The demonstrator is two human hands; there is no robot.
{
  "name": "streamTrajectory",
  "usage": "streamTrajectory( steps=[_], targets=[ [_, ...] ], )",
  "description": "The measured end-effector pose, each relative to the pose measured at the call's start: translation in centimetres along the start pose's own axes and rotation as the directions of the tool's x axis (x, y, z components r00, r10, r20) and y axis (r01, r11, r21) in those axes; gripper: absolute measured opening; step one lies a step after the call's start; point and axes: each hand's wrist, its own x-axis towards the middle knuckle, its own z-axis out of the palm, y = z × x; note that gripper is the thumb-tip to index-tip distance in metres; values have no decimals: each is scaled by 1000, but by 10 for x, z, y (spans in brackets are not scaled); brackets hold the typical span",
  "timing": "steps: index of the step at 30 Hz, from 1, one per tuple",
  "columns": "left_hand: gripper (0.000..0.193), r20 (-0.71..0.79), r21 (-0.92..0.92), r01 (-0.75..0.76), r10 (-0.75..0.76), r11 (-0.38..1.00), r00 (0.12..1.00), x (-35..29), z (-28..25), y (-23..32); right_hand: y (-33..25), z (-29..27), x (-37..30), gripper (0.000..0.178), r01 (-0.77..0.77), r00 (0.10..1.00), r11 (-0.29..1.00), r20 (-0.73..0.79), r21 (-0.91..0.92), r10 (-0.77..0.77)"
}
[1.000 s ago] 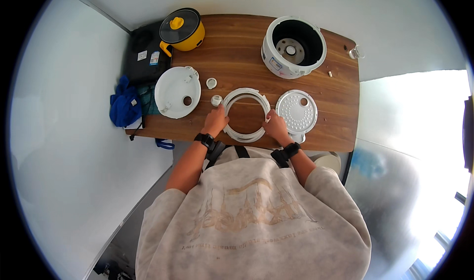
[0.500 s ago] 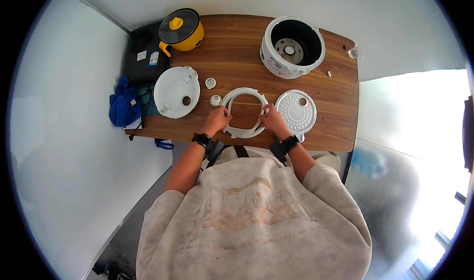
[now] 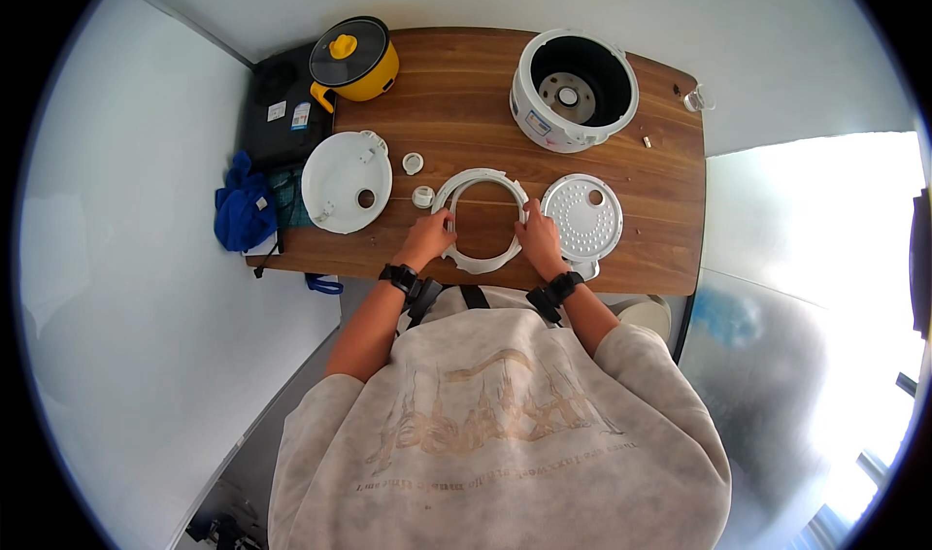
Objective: The person assembles a white plastic appliance lid by inserting a rubber gasket into a circular frame and then attaching a perforated inner plate using a screwdriver. The person tightens screws to secure the components together on a wooden table.
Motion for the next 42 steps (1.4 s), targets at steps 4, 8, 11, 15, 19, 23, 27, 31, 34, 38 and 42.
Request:
streamTrajectory(
  steps=[4,8,11,15,19,23,27,31,34,38,42],
  targets=[
    [38,18,16,40,-40,999,999,-3,1,5,7,0,3,28,-56,998,998,-29,6,56],
    [39,-30,85,-30,33,996,999,-3,3,4,9,-2,5,27,-12,998,1000,-69,-17,11],
    [37,-40,75,-50,53,996,998,-3,3,0,5,-4,6,27,-2,999,996,-52,-89,-2],
    [34,-43,75,-81,84,994,996,-2,5,-2,6,0,11,29,34,999,985,-28,-168,-39],
    [26,-52,85,-82,86,993,995,-2,7,-3,7,2,17,30,64,998,981,-7,-182,-67],
    [18,3,67,-173,173,983,985,-3,7,-5,3,2,27,28,83,996,975,-16,-206,-88],
    [18,93,102,-220,211,970,973,-4,4,-1,-2,-1,46,26,93,992,982,-72,-166,-106],
    [22,152,47,-171,162,984,975,-5,2,3,-10,-15,42,26,40,995,998,-87,-49,-44],
    [26,148,-3,-168,167,986,975,-6,0,4,-7,-20,21,31,-5,1000,999,-24,-53,4],
    [31,-59,65,-194,197,979,979,1,-3,-5,-3,-14,2,34,-84,990,988,103,-131,97],
    [28,-264,236,-181,242,955,934,3,-12,7,-3,-8,0,34,-148,984,986,87,-74,154]
  ],
)
